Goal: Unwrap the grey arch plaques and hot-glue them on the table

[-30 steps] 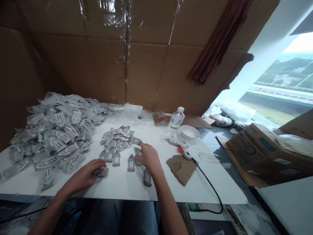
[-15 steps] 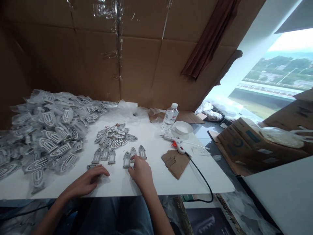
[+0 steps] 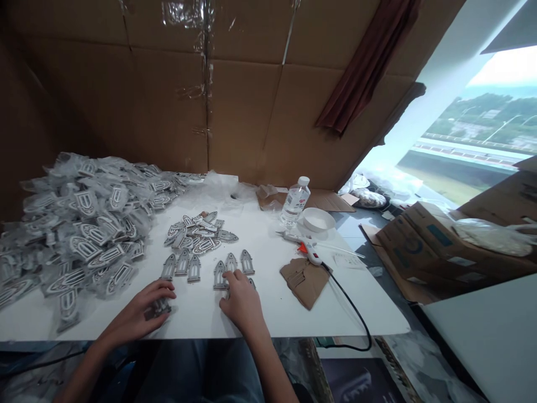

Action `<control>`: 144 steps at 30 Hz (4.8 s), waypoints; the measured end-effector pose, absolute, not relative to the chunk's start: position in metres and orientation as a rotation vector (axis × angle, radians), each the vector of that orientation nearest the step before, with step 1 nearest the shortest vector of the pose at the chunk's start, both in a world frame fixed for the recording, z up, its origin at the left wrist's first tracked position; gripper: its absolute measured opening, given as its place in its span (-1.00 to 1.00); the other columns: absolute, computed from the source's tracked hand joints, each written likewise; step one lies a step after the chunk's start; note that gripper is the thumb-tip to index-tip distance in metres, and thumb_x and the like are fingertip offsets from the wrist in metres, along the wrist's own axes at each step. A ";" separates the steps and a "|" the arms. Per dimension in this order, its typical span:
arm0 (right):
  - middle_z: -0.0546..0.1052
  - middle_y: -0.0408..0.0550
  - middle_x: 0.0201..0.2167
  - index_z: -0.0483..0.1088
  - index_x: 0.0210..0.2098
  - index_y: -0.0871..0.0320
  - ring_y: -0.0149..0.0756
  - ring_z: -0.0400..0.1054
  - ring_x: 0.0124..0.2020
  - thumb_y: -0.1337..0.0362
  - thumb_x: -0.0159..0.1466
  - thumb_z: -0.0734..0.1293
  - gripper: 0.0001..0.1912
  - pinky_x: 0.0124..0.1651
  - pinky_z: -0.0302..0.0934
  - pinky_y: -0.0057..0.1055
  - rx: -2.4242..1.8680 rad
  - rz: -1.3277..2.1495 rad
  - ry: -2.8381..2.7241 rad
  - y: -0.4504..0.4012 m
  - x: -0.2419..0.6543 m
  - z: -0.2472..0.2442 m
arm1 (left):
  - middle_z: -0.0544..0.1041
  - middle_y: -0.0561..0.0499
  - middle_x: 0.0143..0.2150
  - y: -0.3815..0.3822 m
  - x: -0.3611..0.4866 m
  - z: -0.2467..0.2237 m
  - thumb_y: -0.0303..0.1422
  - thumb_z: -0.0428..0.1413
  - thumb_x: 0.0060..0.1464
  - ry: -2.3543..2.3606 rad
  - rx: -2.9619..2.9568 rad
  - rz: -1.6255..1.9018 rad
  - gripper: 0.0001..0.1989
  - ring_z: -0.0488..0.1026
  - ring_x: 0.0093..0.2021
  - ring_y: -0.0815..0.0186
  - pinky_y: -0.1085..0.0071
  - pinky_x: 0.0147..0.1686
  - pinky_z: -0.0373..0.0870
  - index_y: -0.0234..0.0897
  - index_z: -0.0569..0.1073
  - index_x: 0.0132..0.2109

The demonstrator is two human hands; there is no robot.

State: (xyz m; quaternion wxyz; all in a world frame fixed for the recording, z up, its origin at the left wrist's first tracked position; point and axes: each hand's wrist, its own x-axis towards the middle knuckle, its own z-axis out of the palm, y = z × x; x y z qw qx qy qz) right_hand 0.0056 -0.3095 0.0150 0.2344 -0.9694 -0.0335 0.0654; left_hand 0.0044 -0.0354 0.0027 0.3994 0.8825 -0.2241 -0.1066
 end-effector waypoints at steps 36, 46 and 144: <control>0.46 -0.05 -0.22 0.28 -0.09 0.16 -0.37 0.35 -0.34 0.17 0.15 0.29 -0.65 -0.24 0.23 -0.43 -2.414 -0.039 -0.323 -0.287 0.106 0.026 | 0.21 0.12 0.28 -0.062 0.023 0.007 -0.47 -0.01 0.04 -0.881 2.367 -0.254 -0.60 0.06 0.32 0.25 0.05 0.33 -0.16 -0.04 0.37 0.04; 0.31 -0.26 -0.55 0.13 0.06 0.14 -0.38 0.37 -0.57 0.34 0.11 0.19 -0.50 -0.64 0.23 -0.53 -1.683 0.557 0.157 -0.303 0.018 0.005 | 0.37 0.11 0.16 -0.074 0.045 0.005 -0.29 -0.05 0.18 -0.815 2.482 -0.189 -0.69 0.22 0.23 0.27 0.12 0.28 0.03 -0.06 0.40 0.05; 0.42 -0.01 -0.15 0.42 -0.19 0.16 -0.18 0.23 -0.05 0.33 0.19 0.28 -0.80 0.10 0.05 -0.23 -2.599 -0.332 -0.362 -0.234 0.013 -0.005 | 0.33 -0.14 0.09 -0.047 0.065 -0.012 -0.22 -0.13 0.23 -0.302 2.903 0.103 -0.55 0.27 0.06 0.13 0.21 0.09 0.23 -0.22 0.28 0.21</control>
